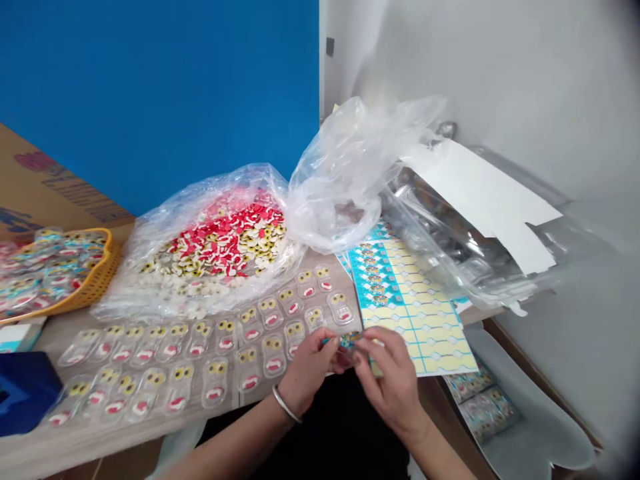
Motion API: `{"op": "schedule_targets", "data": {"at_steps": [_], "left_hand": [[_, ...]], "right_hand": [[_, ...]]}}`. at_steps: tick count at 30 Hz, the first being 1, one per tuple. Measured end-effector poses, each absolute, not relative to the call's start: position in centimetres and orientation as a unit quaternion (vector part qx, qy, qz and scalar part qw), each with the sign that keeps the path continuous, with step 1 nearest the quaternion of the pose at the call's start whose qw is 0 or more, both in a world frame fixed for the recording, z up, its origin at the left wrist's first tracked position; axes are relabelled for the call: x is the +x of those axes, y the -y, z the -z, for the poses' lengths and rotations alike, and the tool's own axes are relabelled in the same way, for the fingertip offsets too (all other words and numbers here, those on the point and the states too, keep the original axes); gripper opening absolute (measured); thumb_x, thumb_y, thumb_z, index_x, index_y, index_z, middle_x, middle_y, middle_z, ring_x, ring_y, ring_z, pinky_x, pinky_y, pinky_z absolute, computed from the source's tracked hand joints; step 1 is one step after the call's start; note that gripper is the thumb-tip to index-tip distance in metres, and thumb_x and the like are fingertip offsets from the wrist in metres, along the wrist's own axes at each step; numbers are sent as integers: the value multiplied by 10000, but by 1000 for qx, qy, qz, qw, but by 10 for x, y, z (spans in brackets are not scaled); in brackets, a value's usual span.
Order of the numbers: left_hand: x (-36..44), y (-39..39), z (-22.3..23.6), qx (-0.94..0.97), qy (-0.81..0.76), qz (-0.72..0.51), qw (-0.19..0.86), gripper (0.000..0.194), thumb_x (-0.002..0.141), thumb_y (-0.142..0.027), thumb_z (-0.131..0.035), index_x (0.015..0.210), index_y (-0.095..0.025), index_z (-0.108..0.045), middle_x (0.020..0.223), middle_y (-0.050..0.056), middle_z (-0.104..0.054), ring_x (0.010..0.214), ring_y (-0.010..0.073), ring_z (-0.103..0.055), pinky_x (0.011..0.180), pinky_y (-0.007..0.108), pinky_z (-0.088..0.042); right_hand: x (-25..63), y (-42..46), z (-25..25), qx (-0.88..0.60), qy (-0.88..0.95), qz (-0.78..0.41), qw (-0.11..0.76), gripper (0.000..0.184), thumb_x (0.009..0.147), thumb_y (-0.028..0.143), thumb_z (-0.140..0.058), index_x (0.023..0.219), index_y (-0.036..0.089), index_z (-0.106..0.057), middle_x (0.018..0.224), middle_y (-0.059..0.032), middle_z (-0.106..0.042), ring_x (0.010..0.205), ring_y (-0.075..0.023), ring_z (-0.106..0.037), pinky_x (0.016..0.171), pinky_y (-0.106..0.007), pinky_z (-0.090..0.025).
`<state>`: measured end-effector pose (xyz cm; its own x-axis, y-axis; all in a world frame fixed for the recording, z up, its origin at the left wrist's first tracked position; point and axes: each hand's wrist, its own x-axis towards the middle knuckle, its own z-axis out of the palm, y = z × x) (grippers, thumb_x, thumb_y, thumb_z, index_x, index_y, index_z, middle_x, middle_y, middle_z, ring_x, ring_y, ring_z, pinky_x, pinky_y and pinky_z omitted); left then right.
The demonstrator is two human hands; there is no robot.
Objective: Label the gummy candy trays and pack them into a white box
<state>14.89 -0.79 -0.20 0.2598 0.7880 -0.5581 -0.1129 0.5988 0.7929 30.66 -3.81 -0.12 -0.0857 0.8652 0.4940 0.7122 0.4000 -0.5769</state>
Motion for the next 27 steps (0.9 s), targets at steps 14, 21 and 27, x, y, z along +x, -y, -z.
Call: {"op": "schedule_targets", "data": {"at_steps": [14,21,27], "left_hand": [[144,-54,10,727,-586,-206,293,141,881,-231,-533,982,-197,-625,820,34,-683,782,198,-647,737,303,-434],[150,-64,4,759,-615,-50,208,127,925,-296,-512,949,-226,-615,888,47,-717,850,231,-677,702,308,-425],[155,-66,2,770,-608,-3,193,139,937,-282,-482,966,-222,-603,912,54,-725,854,239,-687,680,312,-430]], "right_hand": [[325,-56,23,-636,628,-341,290,85,820,281,-581,806,221,-640,654,32,-628,595,-147,-551,597,-253,-388],[324,-74,31,-647,678,-284,200,57,839,259,-611,873,223,-638,781,3,-695,718,-172,-623,680,-254,-395],[324,-72,35,-647,687,-278,179,59,853,234,-611,906,220,-634,827,-9,-708,790,-188,-647,709,-253,-395]]}}
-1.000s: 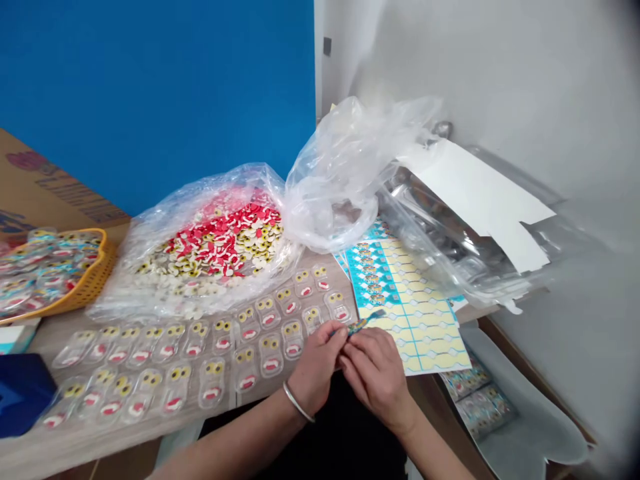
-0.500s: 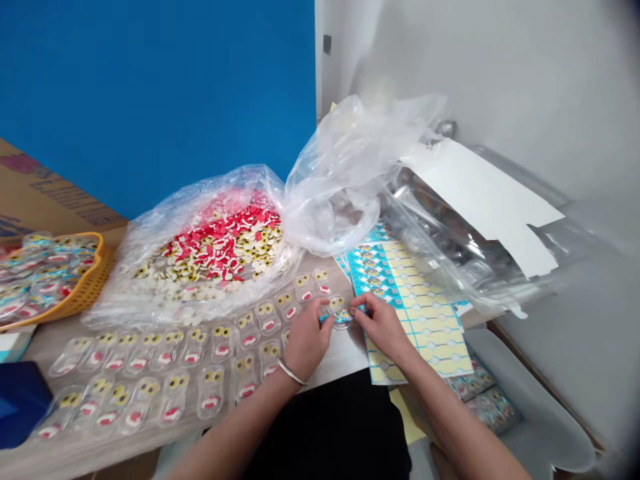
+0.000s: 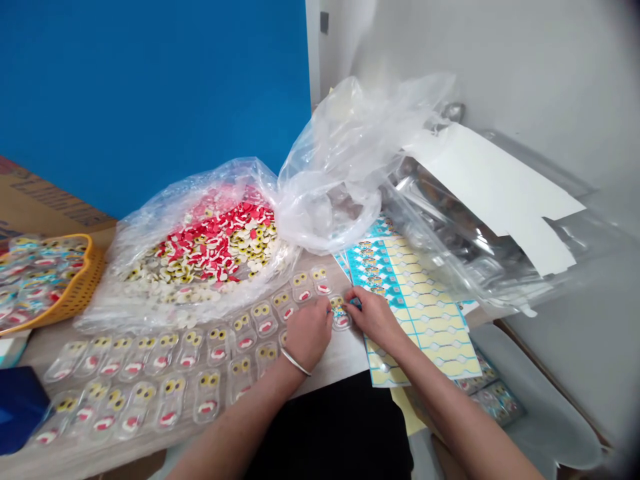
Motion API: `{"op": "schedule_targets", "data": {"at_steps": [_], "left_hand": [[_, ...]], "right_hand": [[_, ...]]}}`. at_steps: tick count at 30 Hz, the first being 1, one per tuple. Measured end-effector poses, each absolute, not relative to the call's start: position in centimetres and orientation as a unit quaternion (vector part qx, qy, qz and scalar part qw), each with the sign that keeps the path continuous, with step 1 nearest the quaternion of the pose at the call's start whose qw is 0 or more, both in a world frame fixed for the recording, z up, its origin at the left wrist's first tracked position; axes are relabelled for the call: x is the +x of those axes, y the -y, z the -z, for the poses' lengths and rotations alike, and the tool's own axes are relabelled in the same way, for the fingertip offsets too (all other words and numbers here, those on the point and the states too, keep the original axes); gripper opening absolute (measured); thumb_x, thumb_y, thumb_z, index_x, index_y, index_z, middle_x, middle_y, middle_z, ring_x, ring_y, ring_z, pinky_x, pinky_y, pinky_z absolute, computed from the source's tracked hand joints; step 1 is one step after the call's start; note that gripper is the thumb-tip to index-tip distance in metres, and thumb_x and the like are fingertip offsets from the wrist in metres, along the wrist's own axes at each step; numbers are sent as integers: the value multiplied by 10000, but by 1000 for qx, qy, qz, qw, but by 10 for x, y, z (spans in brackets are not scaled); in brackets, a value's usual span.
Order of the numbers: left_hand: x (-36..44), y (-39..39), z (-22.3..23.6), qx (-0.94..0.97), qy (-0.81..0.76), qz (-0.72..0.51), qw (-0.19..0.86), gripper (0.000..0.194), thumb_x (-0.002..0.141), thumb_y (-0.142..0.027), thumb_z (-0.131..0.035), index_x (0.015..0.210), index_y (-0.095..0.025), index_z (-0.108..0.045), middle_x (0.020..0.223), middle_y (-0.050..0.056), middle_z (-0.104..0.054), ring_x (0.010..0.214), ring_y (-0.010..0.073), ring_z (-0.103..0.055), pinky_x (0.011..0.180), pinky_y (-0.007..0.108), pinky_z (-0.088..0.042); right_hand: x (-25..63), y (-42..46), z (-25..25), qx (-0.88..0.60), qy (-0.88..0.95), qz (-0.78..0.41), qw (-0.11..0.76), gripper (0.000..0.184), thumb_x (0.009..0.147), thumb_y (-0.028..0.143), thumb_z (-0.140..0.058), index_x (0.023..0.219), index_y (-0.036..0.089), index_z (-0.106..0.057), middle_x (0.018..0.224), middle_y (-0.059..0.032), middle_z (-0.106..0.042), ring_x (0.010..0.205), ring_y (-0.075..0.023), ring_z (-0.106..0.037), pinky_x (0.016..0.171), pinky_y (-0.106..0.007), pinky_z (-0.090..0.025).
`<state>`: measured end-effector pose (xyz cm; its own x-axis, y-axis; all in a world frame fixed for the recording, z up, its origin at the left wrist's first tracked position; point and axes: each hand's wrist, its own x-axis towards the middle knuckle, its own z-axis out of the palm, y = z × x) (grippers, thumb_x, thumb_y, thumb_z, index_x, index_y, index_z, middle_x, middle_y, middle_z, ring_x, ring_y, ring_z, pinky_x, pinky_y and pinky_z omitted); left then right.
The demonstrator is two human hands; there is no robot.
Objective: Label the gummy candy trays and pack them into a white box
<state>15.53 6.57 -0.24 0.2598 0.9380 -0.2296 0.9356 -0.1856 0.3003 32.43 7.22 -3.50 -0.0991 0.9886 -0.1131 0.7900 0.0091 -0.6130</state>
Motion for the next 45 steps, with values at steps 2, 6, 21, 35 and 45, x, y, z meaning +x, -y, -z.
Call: {"op": "schedule_targets", "data": {"at_steps": [2,6,21,35,45], "left_hand": [[157,-66,4,774,-603,3,194,139,939,-270,-472,964,-217,-599,917,62,-725,868,239,-687,695,315,-437],[160,-68,6,781,-598,16,180,148,941,-252,-453,961,-211,-594,929,70,-725,866,250,-692,681,321,-447],[163,-85,4,826,-520,74,205,264,918,-229,-500,1172,-184,-559,956,121,-722,940,281,-690,760,347,-494],[166,-90,-3,880,-410,45,237,197,798,-154,-615,986,-211,-634,985,84,-667,983,247,-634,838,333,-468],[163,-90,7,774,-453,-99,430,439,748,-204,-678,1182,-208,-612,1010,48,-691,894,183,-643,820,299,-490]], "right_hand": [[325,-72,36,-647,691,-277,167,70,859,232,-609,923,216,-635,844,-16,-714,800,-192,-651,711,-254,-394],[325,-73,35,-649,695,-277,142,98,871,238,-607,959,209,-639,880,-32,-724,826,-198,-659,712,-255,-387],[313,-45,34,-704,642,-281,112,156,858,126,-528,985,147,-617,898,-100,-716,827,-217,-664,692,-274,-388],[291,4,39,-782,519,-242,247,152,849,249,-508,992,217,-543,824,-52,-674,736,-224,-653,636,-292,-408],[302,3,34,-701,316,-401,497,215,752,316,-607,931,217,-539,768,20,-538,608,-163,-590,596,-312,-544]]}}
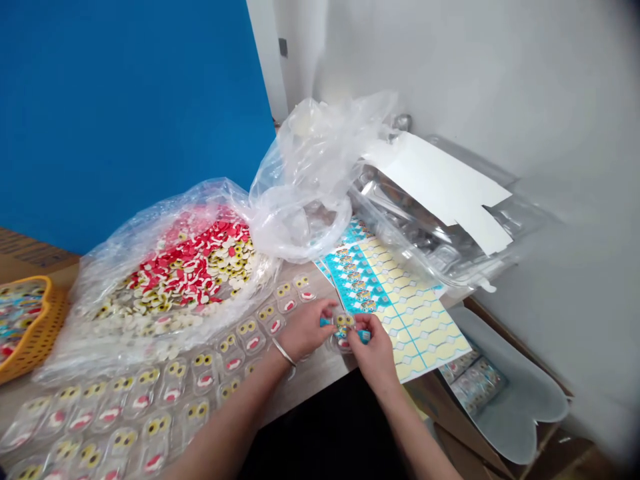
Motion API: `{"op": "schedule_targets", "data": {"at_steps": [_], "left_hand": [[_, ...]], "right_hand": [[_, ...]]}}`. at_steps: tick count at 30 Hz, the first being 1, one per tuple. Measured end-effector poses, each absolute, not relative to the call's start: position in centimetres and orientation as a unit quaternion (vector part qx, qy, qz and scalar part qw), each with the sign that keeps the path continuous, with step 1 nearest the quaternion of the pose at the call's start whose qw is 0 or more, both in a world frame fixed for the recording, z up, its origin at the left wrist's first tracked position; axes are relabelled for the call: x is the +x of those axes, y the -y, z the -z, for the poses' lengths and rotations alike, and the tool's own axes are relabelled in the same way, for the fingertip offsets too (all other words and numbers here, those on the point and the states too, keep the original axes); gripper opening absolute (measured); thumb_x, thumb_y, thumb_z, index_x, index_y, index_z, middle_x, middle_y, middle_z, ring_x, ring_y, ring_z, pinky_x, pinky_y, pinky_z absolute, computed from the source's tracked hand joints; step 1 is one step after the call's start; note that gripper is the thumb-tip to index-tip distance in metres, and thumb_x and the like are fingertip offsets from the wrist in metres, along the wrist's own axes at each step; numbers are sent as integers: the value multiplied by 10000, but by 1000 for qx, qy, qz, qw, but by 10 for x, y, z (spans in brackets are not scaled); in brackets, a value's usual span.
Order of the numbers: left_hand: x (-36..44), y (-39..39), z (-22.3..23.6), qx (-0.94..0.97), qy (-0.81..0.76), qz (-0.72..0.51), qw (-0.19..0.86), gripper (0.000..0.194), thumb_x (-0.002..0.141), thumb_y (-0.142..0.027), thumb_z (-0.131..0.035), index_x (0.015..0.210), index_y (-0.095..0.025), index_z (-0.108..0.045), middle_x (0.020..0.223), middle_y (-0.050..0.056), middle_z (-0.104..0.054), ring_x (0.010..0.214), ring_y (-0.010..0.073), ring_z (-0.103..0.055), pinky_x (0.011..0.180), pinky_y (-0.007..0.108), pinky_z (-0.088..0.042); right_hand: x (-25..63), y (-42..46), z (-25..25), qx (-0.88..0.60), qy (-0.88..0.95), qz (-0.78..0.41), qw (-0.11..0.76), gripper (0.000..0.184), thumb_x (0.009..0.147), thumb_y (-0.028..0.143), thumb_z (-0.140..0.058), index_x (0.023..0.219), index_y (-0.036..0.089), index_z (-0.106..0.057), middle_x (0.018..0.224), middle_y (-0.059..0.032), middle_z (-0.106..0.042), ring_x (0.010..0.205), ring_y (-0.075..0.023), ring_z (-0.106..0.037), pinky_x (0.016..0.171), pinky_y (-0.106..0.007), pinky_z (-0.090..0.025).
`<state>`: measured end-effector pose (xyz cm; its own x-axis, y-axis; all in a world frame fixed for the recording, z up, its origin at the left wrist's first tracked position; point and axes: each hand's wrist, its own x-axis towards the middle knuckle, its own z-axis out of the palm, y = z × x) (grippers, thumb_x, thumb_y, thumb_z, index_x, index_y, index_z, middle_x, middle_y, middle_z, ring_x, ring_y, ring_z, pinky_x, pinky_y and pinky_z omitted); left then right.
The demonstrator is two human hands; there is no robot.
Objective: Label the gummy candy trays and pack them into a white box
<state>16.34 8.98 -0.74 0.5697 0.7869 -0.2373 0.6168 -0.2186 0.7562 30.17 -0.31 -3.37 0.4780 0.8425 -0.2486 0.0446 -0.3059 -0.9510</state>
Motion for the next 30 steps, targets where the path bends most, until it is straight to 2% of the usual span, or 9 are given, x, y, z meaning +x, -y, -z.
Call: {"op": "schedule_targets", "data": {"at_steps": [2,3,5,7,11,16,20,30], "left_hand": [[167,-82,4,646,-486,-179,561,539,732,-252,-711,1248,-180,-575,1016,66,-696,841,179,-655,788,308,-509],[169,-76,0,576,-489,-207,622,528,730,-295,-723,1225,-164,-589,999,71,-702,814,179,-660,771,315,-518],[175,-64,-7,446,-468,-241,724,429,730,-388,-737,1072,-139,-663,924,75,-719,772,184,-666,760,334,-530],[179,-55,-15,363,-446,-273,771,357,709,-438,-760,883,-132,-702,852,71,-728,744,182,-663,760,339,-531],[178,-51,-26,365,-454,-315,749,323,626,-406,-832,761,-142,-706,742,38,-713,658,144,-615,685,283,-492],[165,-53,-33,425,-472,-320,702,294,657,-405,-809,700,-146,-677,653,1,-658,605,114,-550,630,245,-434],[153,-44,-39,419,-459,-351,700,296,685,-420,-789,752,-148,-693,698,17,-678,653,135,-580,668,259,-449],[105,-26,-66,398,-454,-399,690,343,653,-412,-819,856,-148,-734,807,60,-730,710,166,-627,702,283,-502]], "right_hand": [[304,3,23,-682,281,-401,543,250,745,329,-638,952,219,-550,798,16,-535,645,-163,-596,624,-320,-562],[304,3,18,-677,278,-391,559,260,743,327,-647,962,220,-557,809,13,-542,675,-167,-600,647,-321,-565],[304,3,7,-675,287,-359,577,275,744,320,-659,985,220,-569,819,5,-560,737,-177,-604,692,-320,-559],[303,3,-2,-672,299,-338,587,284,746,320,-668,995,218,-578,813,2,-571,765,-180,-602,709,-314,-551],[305,3,-11,-643,311,-365,597,281,756,330,-691,994,222,-588,852,-11,-614,781,-177,-612,716,-310,-549],[302,2,-19,-586,325,-428,607,277,771,350,-709,989,214,-605,923,-41,-673,841,-194,-642,721,-318,-559],[289,6,-30,-572,323,-428,620,298,753,351,-735,990,216,-616,922,-48,-683,866,-203,-650,699,-311,-570],[241,14,-54,-528,379,-452,611,325,803,354,-696,1085,213,-615,999,-64,-710,888,-210,-680,722,-315,-576]]}}
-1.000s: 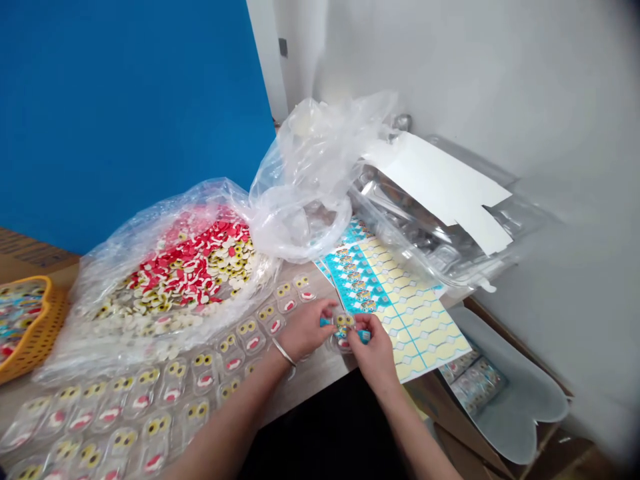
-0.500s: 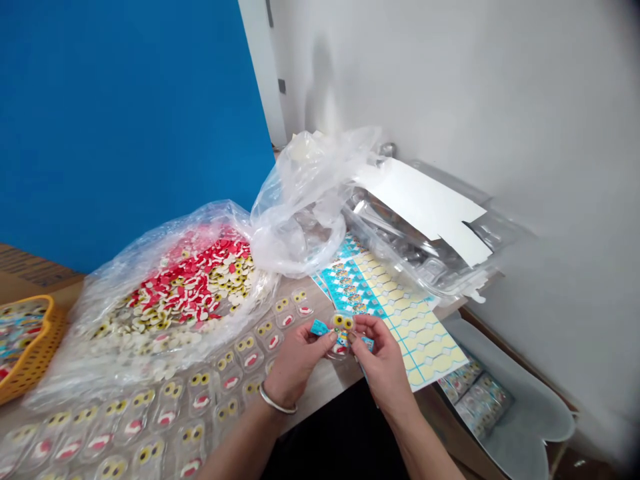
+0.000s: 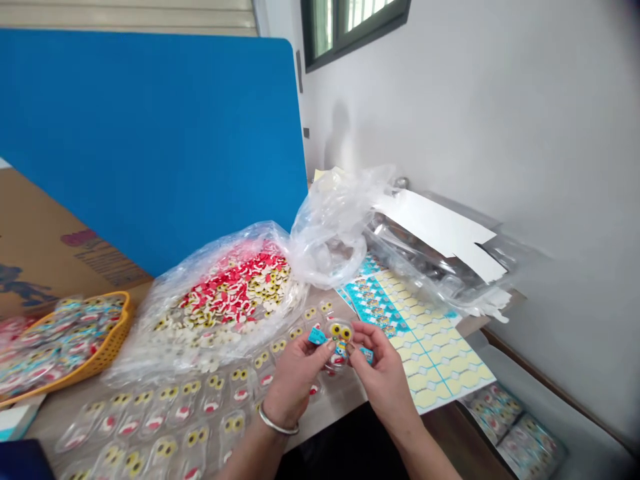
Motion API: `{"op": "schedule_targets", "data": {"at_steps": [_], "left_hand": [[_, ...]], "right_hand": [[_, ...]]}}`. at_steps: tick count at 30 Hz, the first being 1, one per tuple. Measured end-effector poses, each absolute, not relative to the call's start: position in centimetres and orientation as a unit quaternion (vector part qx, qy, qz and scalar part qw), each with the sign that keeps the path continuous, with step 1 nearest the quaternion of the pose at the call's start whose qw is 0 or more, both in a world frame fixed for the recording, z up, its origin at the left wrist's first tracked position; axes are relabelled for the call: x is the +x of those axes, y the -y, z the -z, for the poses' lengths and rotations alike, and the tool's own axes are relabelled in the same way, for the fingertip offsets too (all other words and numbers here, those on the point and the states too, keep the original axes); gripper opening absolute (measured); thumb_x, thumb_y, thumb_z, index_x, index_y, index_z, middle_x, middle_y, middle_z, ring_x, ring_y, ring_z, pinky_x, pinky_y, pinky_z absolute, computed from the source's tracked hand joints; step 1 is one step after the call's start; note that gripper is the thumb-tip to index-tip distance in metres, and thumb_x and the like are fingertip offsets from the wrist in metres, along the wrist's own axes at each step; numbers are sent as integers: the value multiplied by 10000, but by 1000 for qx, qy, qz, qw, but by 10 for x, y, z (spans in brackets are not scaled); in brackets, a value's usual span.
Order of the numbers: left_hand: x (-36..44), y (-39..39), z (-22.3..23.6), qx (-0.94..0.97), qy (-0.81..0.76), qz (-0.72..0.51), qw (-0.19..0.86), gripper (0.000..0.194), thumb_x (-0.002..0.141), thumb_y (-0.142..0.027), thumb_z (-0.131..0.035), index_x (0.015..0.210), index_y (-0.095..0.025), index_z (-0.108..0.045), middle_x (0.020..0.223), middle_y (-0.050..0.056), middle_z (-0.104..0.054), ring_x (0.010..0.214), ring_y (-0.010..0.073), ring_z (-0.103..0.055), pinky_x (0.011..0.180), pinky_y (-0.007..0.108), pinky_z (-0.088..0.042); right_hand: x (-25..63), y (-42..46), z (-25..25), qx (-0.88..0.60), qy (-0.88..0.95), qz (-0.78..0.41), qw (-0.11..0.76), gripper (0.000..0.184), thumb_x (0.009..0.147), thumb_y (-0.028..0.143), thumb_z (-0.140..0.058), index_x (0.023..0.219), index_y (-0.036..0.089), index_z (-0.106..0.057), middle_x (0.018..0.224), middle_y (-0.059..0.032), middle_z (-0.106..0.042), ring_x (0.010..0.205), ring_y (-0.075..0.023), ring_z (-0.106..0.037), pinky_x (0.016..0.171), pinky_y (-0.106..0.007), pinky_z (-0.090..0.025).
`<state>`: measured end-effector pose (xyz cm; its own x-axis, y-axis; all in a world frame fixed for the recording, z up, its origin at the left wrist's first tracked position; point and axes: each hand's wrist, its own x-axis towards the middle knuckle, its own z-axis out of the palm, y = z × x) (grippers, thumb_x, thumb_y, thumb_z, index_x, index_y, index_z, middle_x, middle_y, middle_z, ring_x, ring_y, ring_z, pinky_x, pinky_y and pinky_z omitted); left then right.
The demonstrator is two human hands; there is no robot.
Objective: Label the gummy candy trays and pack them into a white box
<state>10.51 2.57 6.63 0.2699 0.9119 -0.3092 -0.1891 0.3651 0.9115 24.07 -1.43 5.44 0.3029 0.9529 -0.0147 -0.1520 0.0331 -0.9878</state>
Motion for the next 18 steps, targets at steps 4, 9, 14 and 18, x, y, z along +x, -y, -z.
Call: {"op": "schedule_targets", "data": {"at_steps": [4,9,14,18], "left_hand": [[83,-20,-77,395,-424,-421,697,326,655,-380,-828,862,-143,-743,809,59,-735,709,153,-627,701,270,-503],[66,-16,-77,379,-440,-462,670,278,693,-384,-805,827,-156,-718,778,27,-720,675,124,-606,657,240,-492],[56,-18,-72,368,-448,-479,660,291,697,-395,-802,811,-149,-696,760,17,-709,652,112,-600,648,233,-492],[53,-20,-76,347,-463,-482,658,325,656,-392,-830,805,-140,-689,763,25,-713,628,111,-597,633,238,-496]], "right_hand": [[221,14,-62,-515,398,-456,607,351,794,335,-698,1117,227,-613,1020,-61,-709,914,-214,-677,711,-304,-571],[202,12,-67,-512,394,-455,613,376,769,377,-728,1087,212,-614,986,-69,-704,883,-222,-678,672,-312,-577],[199,8,-71,-468,376,-529,600,458,729,424,-780,1103,209,-625,916,-47,-710,789,-197,-690,687,-333,-584],[207,6,-72,-465,364,-555,586,445,681,485,-808,991,197,-669,840,-41,-710,716,-191,-682,648,-342,-581]]}}
